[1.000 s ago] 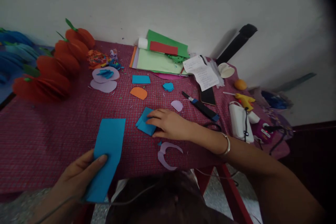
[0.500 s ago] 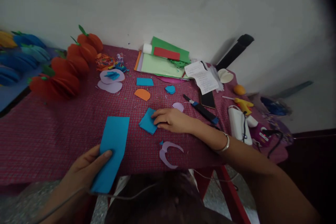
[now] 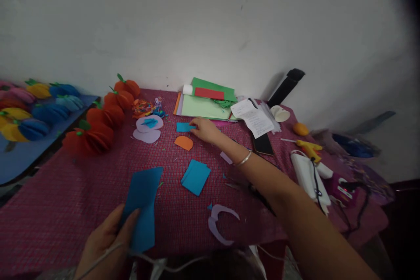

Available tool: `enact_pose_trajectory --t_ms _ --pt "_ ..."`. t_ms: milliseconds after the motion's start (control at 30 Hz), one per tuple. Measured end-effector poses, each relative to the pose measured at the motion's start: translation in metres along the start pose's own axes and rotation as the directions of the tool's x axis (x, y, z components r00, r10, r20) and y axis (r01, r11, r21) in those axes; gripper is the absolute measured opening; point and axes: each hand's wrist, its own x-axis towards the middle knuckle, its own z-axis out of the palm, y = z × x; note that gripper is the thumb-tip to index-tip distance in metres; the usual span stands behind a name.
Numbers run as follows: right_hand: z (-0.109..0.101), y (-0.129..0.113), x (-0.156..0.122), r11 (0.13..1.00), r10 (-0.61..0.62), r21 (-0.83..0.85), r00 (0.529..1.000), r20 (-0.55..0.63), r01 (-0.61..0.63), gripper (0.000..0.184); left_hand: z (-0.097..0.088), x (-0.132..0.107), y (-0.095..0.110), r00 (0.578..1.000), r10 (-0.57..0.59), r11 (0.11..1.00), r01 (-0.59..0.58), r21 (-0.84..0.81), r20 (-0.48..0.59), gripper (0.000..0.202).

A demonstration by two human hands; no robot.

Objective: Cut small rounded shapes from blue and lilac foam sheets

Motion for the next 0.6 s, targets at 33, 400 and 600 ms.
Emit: enact_pose_trajectory --t_ms 33,400,600 --pt "0.004 0.003 0.01 1.0 -0.021 -0.005 1.0 0.01 0.021 0.031 -0.002 0.002 -0.001 0.998 0.035 0.998 -0.032 0.056 -0.051 0.03" --pt "0.019 0.021 0.043 0.993 -0.116 0.04 0.979 0.169 0.11 0.025 -0.006 0.01 -0.006 0.999 -0.033 0.999 0.033 -0.036 -0.016 0.021" --pt "0.015 0.026 0.043 0.996 -0.049 0.08 0.99 0.135 0.038 0.019 -0.012 0.015 -0.009 0.997 -0.058 0.993 0.063 -0.104 0.057 0.023"
